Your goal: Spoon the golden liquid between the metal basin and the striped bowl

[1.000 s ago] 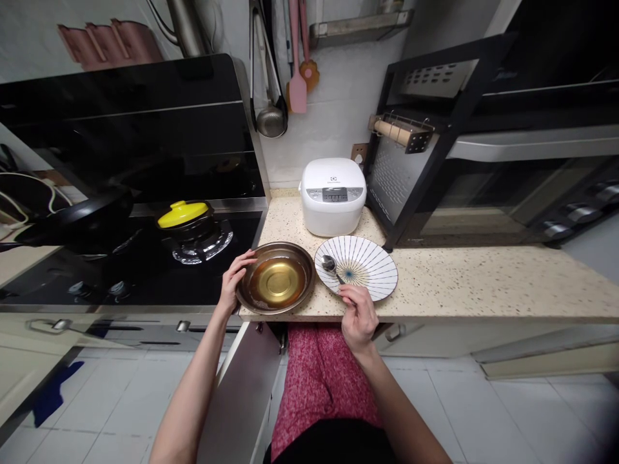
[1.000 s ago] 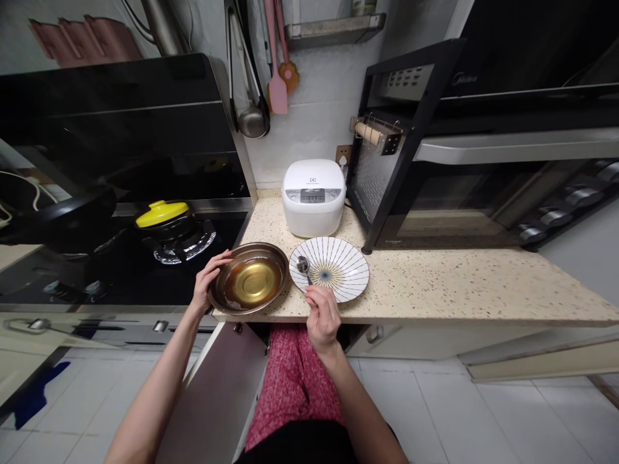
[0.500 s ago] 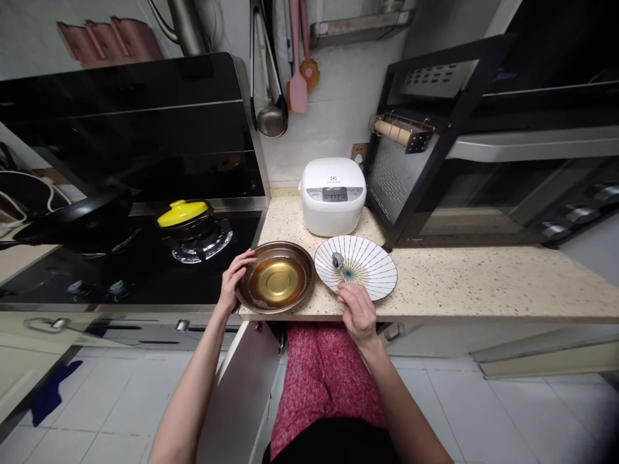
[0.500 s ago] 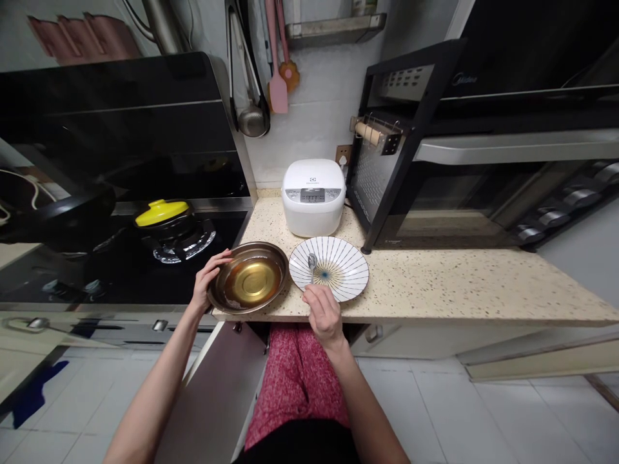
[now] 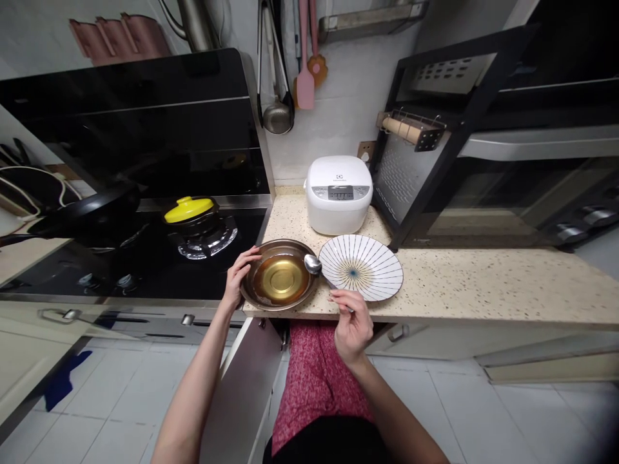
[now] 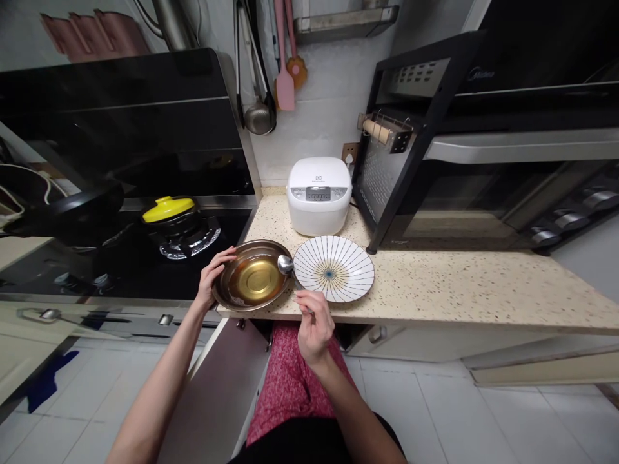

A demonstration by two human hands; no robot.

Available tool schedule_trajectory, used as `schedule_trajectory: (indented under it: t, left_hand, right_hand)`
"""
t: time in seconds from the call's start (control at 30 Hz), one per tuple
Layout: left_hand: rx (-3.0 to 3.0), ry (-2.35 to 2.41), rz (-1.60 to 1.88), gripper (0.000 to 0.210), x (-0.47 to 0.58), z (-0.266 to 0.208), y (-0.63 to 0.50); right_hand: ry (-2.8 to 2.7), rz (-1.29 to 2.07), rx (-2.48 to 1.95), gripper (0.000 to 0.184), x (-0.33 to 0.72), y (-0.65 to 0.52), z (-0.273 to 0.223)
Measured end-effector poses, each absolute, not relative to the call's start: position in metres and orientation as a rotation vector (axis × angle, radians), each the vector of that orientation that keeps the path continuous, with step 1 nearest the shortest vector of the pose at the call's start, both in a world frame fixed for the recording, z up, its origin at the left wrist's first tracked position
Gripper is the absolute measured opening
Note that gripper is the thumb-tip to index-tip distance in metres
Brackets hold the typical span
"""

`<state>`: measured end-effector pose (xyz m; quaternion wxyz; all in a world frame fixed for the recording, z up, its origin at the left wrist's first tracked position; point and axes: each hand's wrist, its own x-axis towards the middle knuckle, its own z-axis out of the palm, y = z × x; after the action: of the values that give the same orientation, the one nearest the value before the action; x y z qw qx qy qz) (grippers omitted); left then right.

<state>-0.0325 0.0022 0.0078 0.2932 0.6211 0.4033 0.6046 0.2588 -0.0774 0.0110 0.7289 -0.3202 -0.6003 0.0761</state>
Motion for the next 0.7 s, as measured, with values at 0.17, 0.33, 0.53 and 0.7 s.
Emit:
schedule_trajectory:
  t: [0.17,0.33,0.53,0.7]
  left_hand:
    - [1.651,1.07,1.616,0.032,-0.033,0.007,0.003]
    - [1.652,1.073,1.608,0.031,-0.032,0.007,0.002]
    - [1.661,1.065,1.608,0.031,-0.032,0.007,0.002]
    - [1.667,1.065,1.612,0.031,-0.033,0.007,0.003]
  right_hand:
    - [-1.375,0.216,-0.723,0.019,0.245,-0.076,0.011]
    - [-1.42,0.253,-0.739,0.019,0.238,-0.075,0.008]
    - [-1.429,0.293,-0.739,0.018,0.235,-0.072,0.002]
    - [-1.42,0.328,-0.748,0.018,0.233,-0.07,0.001]
